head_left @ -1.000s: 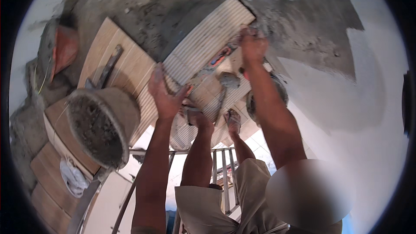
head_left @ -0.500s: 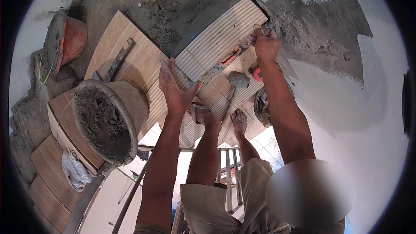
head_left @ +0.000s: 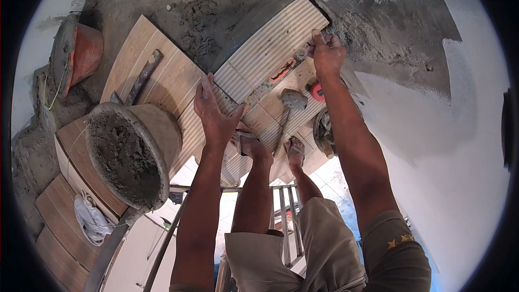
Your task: Apply cement to the floor and back of a tile and then lay it down.
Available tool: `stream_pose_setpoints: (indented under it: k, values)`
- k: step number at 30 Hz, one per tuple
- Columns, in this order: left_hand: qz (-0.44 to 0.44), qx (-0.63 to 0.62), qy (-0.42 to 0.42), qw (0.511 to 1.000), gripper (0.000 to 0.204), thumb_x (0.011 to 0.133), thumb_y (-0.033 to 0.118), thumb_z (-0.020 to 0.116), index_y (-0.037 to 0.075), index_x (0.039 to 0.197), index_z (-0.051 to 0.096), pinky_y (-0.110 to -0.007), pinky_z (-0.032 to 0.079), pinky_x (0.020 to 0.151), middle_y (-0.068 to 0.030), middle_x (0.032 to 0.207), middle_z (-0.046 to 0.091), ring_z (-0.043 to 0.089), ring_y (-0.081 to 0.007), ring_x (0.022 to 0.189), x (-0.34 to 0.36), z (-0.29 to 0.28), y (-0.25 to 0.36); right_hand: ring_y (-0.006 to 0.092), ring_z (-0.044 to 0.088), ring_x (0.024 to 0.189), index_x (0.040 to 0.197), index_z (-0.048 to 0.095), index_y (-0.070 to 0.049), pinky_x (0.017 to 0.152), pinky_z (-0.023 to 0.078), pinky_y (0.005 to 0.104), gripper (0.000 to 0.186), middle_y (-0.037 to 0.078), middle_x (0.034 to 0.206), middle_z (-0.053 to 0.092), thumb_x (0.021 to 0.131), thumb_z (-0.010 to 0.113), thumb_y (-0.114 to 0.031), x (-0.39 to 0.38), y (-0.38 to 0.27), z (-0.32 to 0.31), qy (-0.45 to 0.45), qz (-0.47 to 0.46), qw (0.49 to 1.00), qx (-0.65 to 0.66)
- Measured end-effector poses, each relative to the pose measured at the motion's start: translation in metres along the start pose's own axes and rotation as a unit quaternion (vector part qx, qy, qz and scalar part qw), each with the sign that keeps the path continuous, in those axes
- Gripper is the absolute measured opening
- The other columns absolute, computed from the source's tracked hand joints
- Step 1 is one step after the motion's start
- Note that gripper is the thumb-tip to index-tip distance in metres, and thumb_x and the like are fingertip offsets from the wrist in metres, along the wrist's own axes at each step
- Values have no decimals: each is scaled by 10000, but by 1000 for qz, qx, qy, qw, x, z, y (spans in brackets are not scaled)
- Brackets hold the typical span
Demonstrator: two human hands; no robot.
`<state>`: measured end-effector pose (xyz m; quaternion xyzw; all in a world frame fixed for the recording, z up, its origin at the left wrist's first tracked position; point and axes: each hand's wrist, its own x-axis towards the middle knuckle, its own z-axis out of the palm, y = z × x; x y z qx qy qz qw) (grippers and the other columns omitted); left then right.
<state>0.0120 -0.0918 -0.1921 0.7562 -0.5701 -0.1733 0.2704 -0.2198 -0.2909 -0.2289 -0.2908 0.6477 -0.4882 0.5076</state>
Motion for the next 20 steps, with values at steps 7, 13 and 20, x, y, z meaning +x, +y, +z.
stream_pose_setpoints:
  k: [7,13,20]
  values:
    - [3,2,-11,1000,1268,644,210,938,-8,1617,154,-574,223,1189,-199,1623,362,320,-447,1457,1,-1,1,126,645,591,877,607,-44,536,551,281,225,63,767,682,955,766,-183,4,-1,-6,-11,6,999,-39]
    - [19,-2,1,1000,1230,700,249,912,-25,1616,138,-591,247,1196,-306,1630,266,297,-478,1481,-18,-16,11,142,623,578,833,605,-60,526,499,303,303,55,721,668,961,741,-299,-26,-1,-24,-74,-7,992,-102]
    - [-208,-248,-261,909,1097,819,388,846,-81,1593,226,-529,188,1258,-341,1616,293,236,-497,1530,-81,-68,78,255,714,923,1104,649,-66,776,561,483,257,96,1063,732,929,727,-237,-81,113,-170,-272,-275,650,-654]
